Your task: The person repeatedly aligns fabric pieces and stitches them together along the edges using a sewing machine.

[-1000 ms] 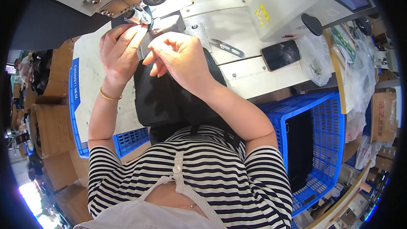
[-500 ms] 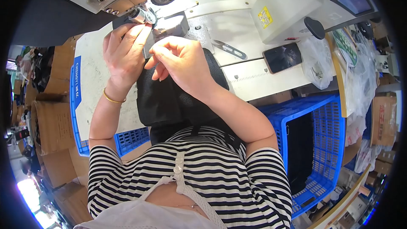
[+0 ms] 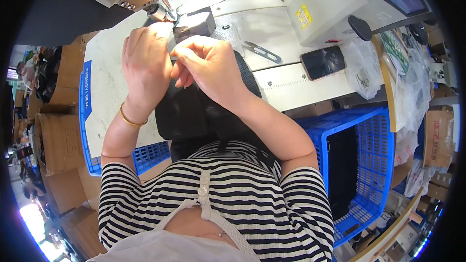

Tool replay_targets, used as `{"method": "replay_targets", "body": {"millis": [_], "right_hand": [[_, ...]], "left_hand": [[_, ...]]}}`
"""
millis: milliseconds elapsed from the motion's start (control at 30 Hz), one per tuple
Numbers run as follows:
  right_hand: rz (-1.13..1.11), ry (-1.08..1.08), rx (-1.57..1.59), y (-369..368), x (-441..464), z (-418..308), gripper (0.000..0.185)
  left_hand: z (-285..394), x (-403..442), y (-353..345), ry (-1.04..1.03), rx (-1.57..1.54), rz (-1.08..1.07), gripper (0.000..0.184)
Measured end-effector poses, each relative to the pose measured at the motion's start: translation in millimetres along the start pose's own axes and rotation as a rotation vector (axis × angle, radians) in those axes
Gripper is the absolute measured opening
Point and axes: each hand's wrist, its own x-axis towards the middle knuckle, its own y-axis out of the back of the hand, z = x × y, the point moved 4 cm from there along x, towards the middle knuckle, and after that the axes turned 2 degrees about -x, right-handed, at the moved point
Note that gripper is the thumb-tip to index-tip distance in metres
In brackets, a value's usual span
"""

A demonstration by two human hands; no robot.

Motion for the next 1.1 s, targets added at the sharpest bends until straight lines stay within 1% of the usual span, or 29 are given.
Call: {"method": "replay_targets", "body": {"millis": [67, 100, 200, 267, 333, 433, 533, 633, 733, 767, 833, 933, 1100], "right_hand": [[-0.003, 0.011, -0.030, 3, -1, 1, 0.019], [-0.008, 0.023, -0.060, 5, -2, 2, 0.020], [-0.009, 0.006, -0.055, 0, -2, -1, 0.022], [-0.012, -0.009, -0.026, -6, -4, 0, 0.022], [-0.006, 0.004, -0.005, -9, -6, 0, 0.022], [-0.003, 0.008, -0.005, -3, -8, 2, 0.021], [0.007, 0.002, -0.023, -3, -10, -1, 0.021], [0.008, 0.008, -0.019, 1, -10, -2, 0.020], [0.018, 0.013, -0.042, 2, -10, -5, 0.020], [0.022, 0.017, -0.050, 3, -9, -5, 0.020], [0.026, 0.027, -0.065, 3, -5, -4, 0.020], [0.023, 0.058, -0.063, 5, -2, -5, 0.020], [0.008, 0.102, -0.046, 12, 5, -5, 0.020]], "left_hand": [[-13, -10, -2, 0.021, -0.002, 0.061, 0.034], [-19, -15, 0, 0.032, -0.026, 0.045, 0.035], [-24, -25, 18, -0.194, -0.182, 0.138, 0.036], [-15, -29, 25, -0.262, -0.176, 0.137, 0.037], [-10, -32, 24, -0.278, -0.147, 0.111, 0.036], [2, -30, 28, -0.241, -0.136, 0.089, 0.025], [3, -32, 23, -0.268, -0.132, 0.133, 0.032], [7, -32, 23, -0.276, -0.138, 0.152, 0.030], [12, -28, 24, -0.201, -0.140, 0.131, 0.024], [12, -27, 24, -0.205, -0.134, 0.131, 0.024], [10, -26, 22, -0.214, -0.121, 0.130, 0.025], [6, -24, 15, -0.245, -0.138, 0.159, 0.031], [6, -17, 9, -0.222, -0.114, 0.159, 0.032]]}}
